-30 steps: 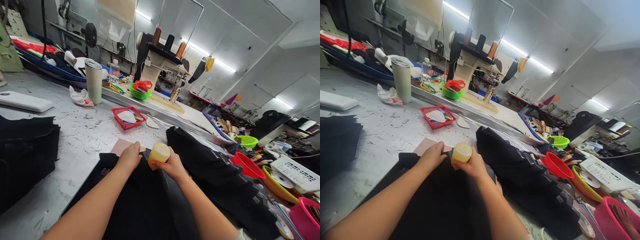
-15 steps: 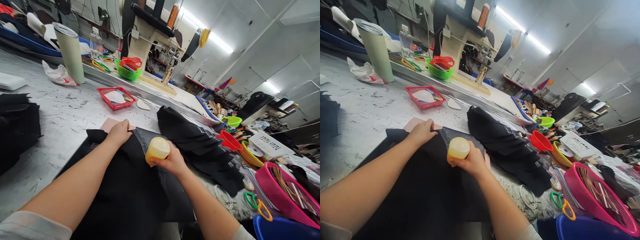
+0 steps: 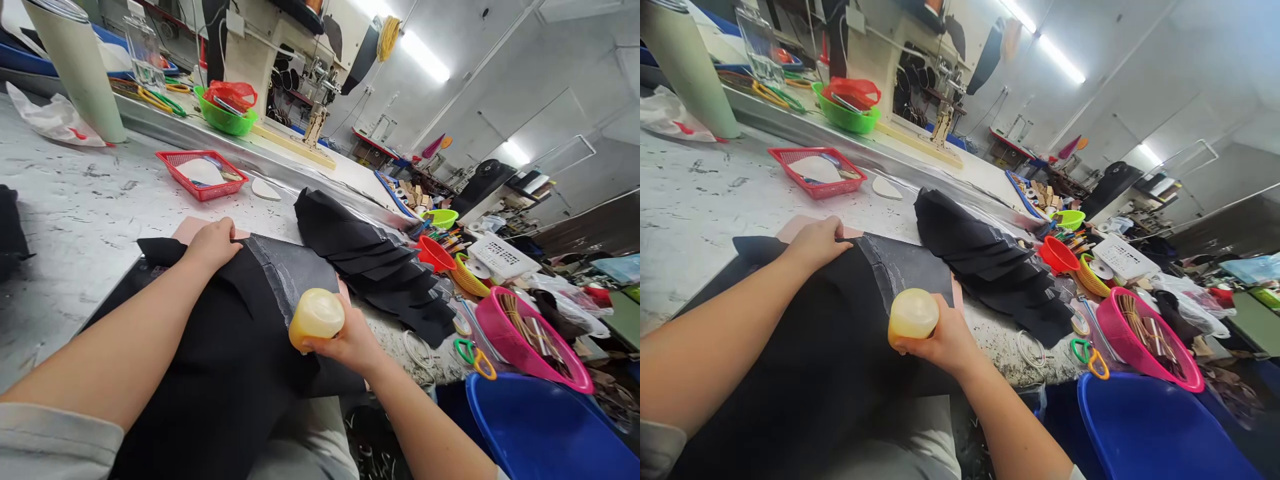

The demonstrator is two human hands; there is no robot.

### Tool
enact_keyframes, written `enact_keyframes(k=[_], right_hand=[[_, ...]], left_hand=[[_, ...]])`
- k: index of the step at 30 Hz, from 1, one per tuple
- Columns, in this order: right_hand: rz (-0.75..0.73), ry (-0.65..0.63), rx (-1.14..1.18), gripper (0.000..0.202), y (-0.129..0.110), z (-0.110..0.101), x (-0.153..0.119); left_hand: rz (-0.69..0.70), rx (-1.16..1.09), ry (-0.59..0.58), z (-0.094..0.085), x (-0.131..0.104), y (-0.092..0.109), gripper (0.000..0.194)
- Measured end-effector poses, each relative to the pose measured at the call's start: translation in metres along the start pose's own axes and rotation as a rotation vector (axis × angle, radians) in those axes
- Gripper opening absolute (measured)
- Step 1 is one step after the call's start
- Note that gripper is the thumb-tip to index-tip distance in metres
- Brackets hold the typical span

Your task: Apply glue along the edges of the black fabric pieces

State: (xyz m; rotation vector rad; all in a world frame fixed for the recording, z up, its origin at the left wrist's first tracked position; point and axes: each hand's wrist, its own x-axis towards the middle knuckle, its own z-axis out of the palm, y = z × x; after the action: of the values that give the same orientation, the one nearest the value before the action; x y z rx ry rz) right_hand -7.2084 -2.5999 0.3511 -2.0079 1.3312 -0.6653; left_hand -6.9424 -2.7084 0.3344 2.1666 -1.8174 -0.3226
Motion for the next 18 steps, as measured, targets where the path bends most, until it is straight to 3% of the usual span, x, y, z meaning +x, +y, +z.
enact_keyframes(k=[9, 13, 15, 18], right_hand=[[0.036, 0.009, 0.02, 0.059, 0.008, -0.01, -0.041], [0.152, 0.049, 0.01, 0.06, 0.008, -0.011, -0.059], [0.171, 0.075, -0.016, 0.061, 0.009, -0.009, -0.06], [0.082, 0.091, -0.039, 0.061, 0.013, -0.003, -0.05]], left_hand=[[-0.001, 0.005, 0.023, 0.0, 0.0, 0.0, 0.015], [-0.005, -0.014, 0.032, 0.001, -0.001, 0.001, 0.014], [-0.005, -0.015, 0.03, 0.001, -0.001, 0.002, 0.014], [-0.012, -0.001, 0.022, 0.0, -0.001, 0.002, 0.015]])
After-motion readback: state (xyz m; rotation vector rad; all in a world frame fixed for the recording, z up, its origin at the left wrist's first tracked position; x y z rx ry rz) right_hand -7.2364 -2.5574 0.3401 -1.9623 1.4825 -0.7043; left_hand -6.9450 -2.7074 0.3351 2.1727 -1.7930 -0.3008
